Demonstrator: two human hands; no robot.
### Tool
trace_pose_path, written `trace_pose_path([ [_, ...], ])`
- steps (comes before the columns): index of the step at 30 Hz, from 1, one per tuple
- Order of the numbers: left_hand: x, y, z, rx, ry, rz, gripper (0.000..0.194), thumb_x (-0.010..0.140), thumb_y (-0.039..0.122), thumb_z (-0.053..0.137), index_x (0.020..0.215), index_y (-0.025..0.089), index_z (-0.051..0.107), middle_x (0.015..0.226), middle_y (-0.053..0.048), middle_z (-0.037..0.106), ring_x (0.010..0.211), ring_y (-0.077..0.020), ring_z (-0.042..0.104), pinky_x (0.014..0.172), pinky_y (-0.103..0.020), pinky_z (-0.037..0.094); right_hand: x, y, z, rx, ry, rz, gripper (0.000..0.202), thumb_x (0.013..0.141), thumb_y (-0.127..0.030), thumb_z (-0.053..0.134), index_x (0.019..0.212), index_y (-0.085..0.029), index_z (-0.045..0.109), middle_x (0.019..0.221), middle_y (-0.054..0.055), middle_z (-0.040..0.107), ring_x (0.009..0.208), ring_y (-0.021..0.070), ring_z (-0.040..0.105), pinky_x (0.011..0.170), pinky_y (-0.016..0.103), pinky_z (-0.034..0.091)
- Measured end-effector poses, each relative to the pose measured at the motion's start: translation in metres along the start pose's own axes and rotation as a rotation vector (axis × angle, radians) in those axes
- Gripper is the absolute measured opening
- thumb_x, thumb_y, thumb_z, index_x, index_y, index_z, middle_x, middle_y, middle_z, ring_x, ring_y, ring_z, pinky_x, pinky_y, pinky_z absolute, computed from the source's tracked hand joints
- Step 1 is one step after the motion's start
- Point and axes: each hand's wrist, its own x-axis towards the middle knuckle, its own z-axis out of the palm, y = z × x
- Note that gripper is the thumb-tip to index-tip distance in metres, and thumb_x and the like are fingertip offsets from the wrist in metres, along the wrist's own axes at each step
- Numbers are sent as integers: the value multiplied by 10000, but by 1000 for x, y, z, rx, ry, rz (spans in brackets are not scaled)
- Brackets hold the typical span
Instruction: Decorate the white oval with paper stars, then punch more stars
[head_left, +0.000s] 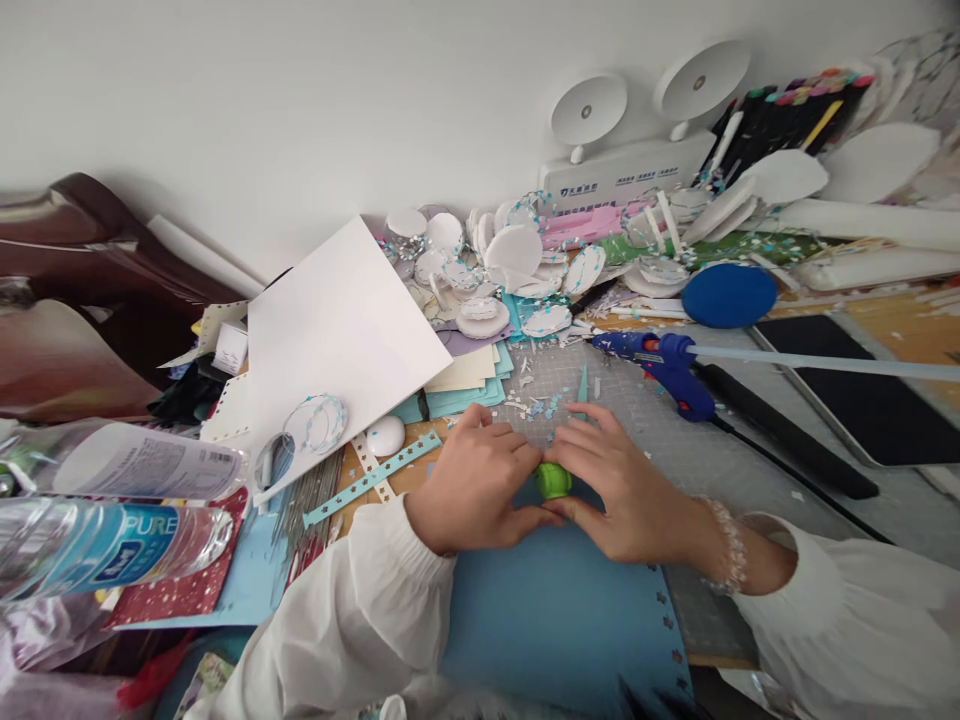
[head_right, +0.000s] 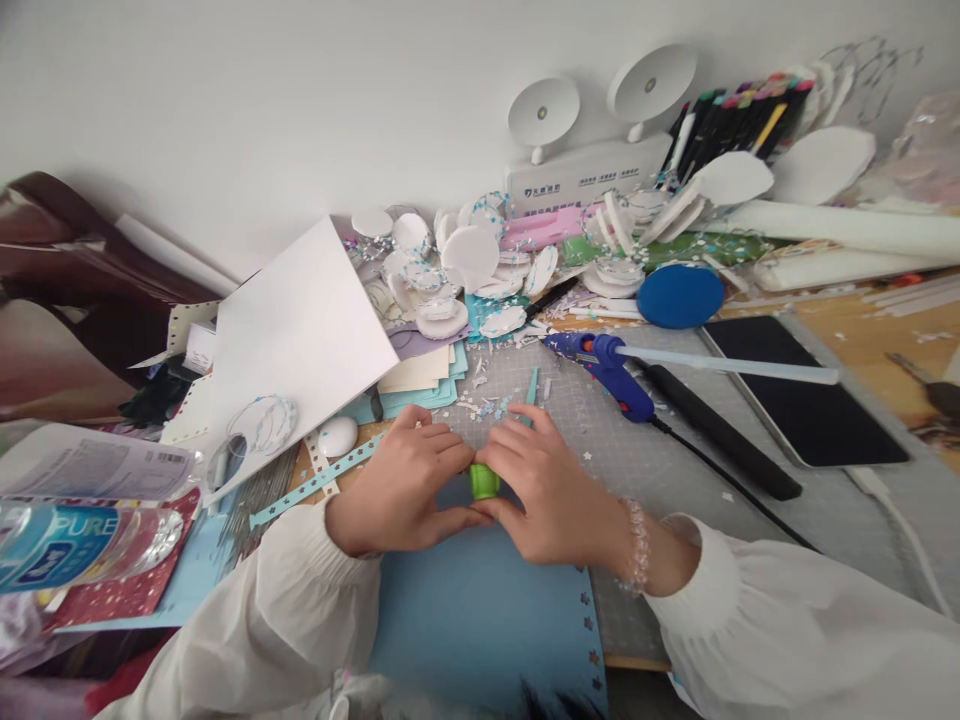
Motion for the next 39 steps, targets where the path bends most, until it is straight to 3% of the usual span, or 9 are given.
trace_pose_path([
  [10, -8, -14, 13, -63, 4, -67, 573, 818, 711, 516, 939, 158, 608, 827, -61, 694, 797, -236, 637, 720, -356, 341, 4, 1, 1, -23, -34, 50, 134, 820, -247, 632, 909, -153, 596, 820, 51, 571, 839, 228, 533, 1008, 526, 312],
  [14, -16, -18, 16, -4, 5, -45, 304, 951, 442, 502, 913, 160, 609, 811, -43, 687, 785, -205, 622, 718, -347, 345, 5, 5, -3, 44, 8, 137, 199, 855, -299, 630, 1012, -183, 592, 872, 50, 609, 860, 226, 556, 909, 456, 364],
  [17, -21, -19, 18, 52, 66, -12, 238, 982, 273, 446, 840, 162, 601, 760, -31, 668, 725, -181, 589, 702, -340, 346, 6, 9, -8, 101, 55, 230, 217, 888, -348, 593, 1047, -201, 594, 921, 62, 646, 882, 234, 580, 851, 415, 398],
  [24, -25, -19, 22, 106, 214, 82, 214, 958, 141, 433, 830, 166, 603, 708, -11, 624, 651, -162, 522, 684, -335, 346, 7, 11, -12, 313, 39, 432, 337, 974, -410, 411, 1173, -229, 615, 994, 78, 718, 1005, 262, 633, 869, 418, 493],
  [31, -25, -18, 24, 55, 249, 77, 218, 946, 125, 403, 954, 151, 619, 779, -36, 666, 704, -171, 549, 733, -348, 378, 5, 18, -15, 561, 43, 536, 470, 1009, -430, 241, 1076, -274, 680, 991, 76, 717, 1089, 257, 628, 1020, 450, 458],
  [35, -25, -16, 23, 58, 284, 61, 204, 910, 101, 427, 944, 140, 624, 716, -33, 643, 667, -176, 544, 673, -346, 366, 5, 18, -17, 647, 76, 519, 407, 996, -461, 307, 1140, -262, 632, 1012, 74, 703, 1009, 244, 645, 918, 415, 519],
  [39, -25, -16, 23, 41, 271, 25, 212, 888, 107, 418, 865, 147, 625, 632, -28, 606, 601, -179, 534, 593, -342, 331, 4, 13, -19, 695, 153, 548, 290, 903, -469, 558, 1105, -267, 608, 972, 50, 674, 858, 200, 658, 727, 302, 560],
])
